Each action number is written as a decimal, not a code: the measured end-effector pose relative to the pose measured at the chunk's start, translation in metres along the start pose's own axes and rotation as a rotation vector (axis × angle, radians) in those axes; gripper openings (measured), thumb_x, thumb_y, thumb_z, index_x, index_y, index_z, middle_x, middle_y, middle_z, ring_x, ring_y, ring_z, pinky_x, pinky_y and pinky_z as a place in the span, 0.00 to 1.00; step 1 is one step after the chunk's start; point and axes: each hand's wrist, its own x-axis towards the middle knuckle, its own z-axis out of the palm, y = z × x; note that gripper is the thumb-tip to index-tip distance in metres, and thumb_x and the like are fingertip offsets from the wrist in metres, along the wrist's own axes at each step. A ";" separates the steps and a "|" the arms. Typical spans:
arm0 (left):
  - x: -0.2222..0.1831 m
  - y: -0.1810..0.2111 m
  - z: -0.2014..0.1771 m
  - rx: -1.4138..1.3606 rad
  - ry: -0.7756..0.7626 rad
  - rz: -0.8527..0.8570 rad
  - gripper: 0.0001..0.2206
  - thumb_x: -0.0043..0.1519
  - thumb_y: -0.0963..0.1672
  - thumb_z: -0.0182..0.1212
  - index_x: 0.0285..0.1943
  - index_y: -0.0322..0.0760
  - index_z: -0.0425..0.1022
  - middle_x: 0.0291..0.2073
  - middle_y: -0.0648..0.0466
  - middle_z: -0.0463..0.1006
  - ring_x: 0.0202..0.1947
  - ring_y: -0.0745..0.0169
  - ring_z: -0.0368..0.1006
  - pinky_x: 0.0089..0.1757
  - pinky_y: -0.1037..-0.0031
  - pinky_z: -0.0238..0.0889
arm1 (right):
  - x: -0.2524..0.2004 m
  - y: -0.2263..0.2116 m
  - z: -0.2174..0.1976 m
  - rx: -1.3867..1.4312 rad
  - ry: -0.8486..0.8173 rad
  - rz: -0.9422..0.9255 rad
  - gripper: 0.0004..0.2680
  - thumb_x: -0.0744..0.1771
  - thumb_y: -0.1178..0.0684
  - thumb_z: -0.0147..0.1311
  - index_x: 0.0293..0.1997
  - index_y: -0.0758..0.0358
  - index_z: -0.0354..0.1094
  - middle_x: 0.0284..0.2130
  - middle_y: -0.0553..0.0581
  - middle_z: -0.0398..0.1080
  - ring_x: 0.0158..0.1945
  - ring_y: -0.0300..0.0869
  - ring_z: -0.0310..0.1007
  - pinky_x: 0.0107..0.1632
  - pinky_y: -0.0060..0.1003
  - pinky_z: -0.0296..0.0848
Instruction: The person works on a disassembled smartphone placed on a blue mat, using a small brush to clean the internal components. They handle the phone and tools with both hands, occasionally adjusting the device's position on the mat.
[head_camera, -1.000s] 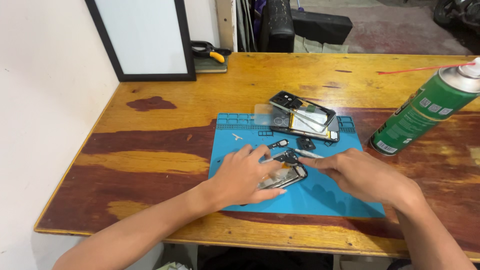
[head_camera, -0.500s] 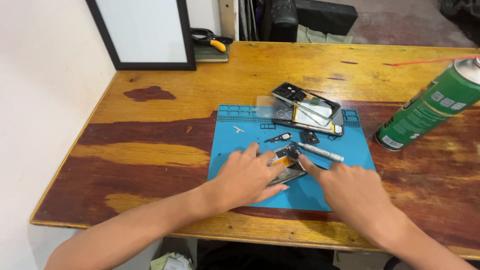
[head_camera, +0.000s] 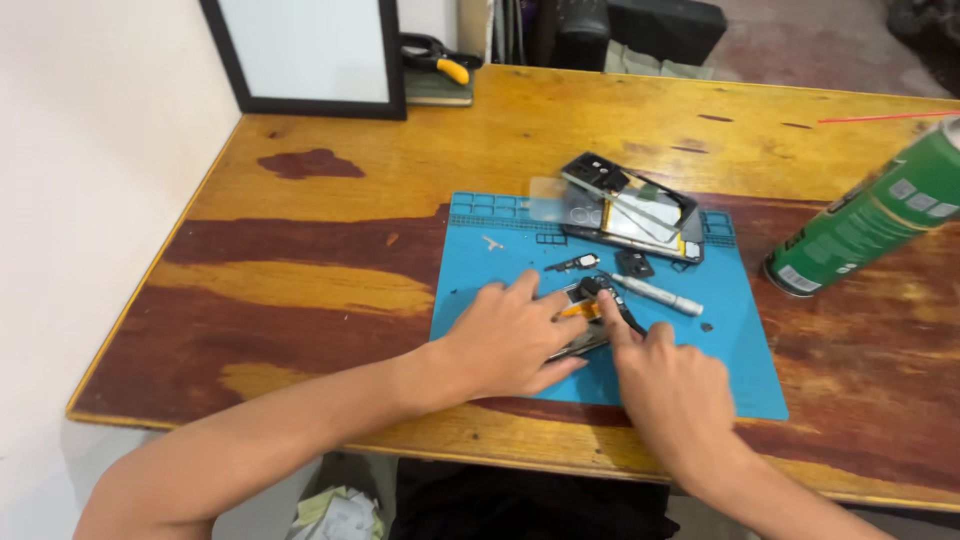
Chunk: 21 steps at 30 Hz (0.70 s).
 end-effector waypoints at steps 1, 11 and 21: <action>0.001 -0.002 -0.002 -0.021 0.015 0.001 0.17 0.56 0.54 0.66 0.43 0.42 0.80 0.39 0.49 0.80 0.37 0.44 0.73 0.25 0.60 0.67 | 0.001 -0.004 -0.002 -0.025 0.018 0.009 0.26 0.64 0.58 0.48 0.74 0.43 0.54 0.25 0.58 0.72 0.19 0.48 0.77 0.20 0.42 0.75; -0.002 -0.007 -0.003 -0.092 0.016 -0.010 0.18 0.55 0.54 0.68 0.45 0.42 0.80 0.37 0.51 0.79 0.37 0.44 0.72 0.26 0.60 0.66 | -0.002 -0.011 0.003 -0.092 0.024 0.033 0.24 0.66 0.57 0.47 0.73 0.45 0.57 0.24 0.58 0.72 0.19 0.47 0.77 0.20 0.41 0.74; 0.001 -0.006 -0.006 -0.093 -0.038 -0.025 0.20 0.54 0.53 0.70 0.49 0.42 0.79 0.40 0.50 0.79 0.38 0.41 0.72 0.30 0.56 0.69 | 0.000 -0.011 0.006 -0.035 0.000 0.043 0.25 0.64 0.58 0.48 0.72 0.47 0.59 0.24 0.59 0.73 0.19 0.48 0.77 0.21 0.40 0.76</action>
